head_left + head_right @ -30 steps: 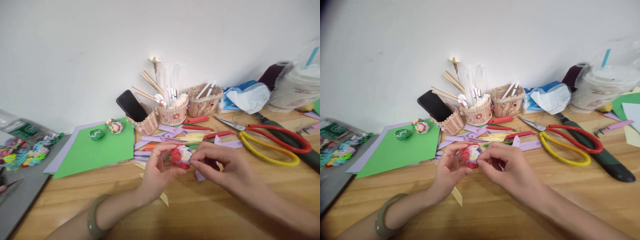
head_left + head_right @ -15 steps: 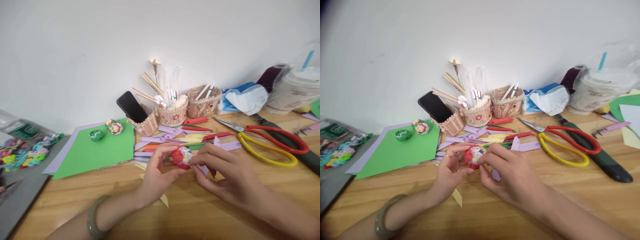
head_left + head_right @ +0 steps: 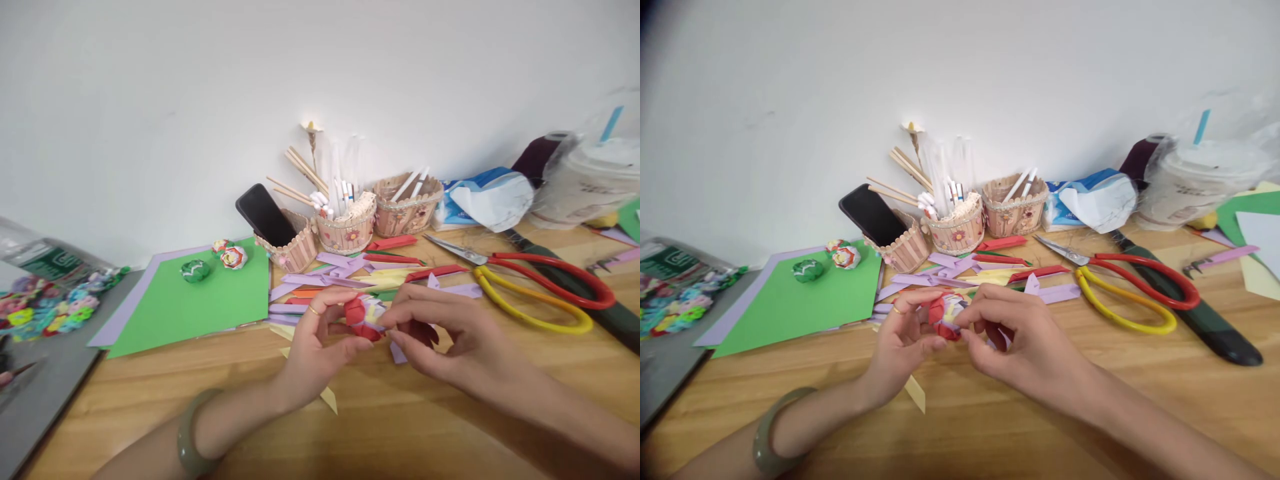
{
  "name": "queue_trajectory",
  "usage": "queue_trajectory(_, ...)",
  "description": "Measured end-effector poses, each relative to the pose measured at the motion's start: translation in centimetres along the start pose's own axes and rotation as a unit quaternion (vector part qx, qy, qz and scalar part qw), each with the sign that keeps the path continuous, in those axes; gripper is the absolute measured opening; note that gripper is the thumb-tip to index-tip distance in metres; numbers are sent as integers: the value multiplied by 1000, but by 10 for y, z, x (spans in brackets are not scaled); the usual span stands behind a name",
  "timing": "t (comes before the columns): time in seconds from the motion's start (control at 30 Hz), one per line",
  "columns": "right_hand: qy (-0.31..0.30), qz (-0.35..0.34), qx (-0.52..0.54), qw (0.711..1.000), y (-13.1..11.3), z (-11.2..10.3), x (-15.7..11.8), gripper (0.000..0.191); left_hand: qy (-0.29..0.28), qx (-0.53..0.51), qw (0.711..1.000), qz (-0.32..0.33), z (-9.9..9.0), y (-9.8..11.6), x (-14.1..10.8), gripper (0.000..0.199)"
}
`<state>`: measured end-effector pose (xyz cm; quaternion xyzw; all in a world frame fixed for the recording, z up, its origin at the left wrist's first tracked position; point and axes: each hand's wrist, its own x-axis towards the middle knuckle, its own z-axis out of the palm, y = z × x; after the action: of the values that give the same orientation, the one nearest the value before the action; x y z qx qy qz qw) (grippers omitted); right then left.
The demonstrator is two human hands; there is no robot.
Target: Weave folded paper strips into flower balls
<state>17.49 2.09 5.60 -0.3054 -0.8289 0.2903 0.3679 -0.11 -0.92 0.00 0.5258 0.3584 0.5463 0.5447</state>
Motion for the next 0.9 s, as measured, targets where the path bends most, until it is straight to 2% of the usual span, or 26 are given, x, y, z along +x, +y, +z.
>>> queue_trajectory(0.13, 4, -9, -24, 1000, 0, 2, -1, 15, 2, 7, 1000, -10, 0, 1, -1, 41)
queue_trajectory(0.23, 30, -51, -105, 993, 7, 7, -6, 15, 10, 20, 1000, -11, 1, 1, 0, 40)
queue_trajectory(0.37, 40, -138, -283, 948, 19, 12, -16, 13, 16, 33, 999, -16, 3, 0, 2, 39)
queue_trajectory(0.43, 34, -162, -310, 936, 22, 13, -19, 12, 21, 30, 999, -15, 3, 0, 3, 39)
queue_trajectory(0.53, 35, -150, -251, 955, 19, 11, -16, 11, 24, 23, 999, -5, 2, -1, 3, 40)
queue_trajectory(0.67, 18, -78, -99, 992, 12, 7, -7, 14, 25, 32, 999, 8, 1, -2, 3, 41)
queue_trajectory(0.77, -19, -11, -27, 999, 9, 3, -2, 14, 22, 24, 999, 9, 0, -3, 3, 41)
queue_trajectory(0.9, -72, 59, 30, 995, 9, -1, 1, 14, 15, -9, 1000, -2, -1, -3, 5, 43)
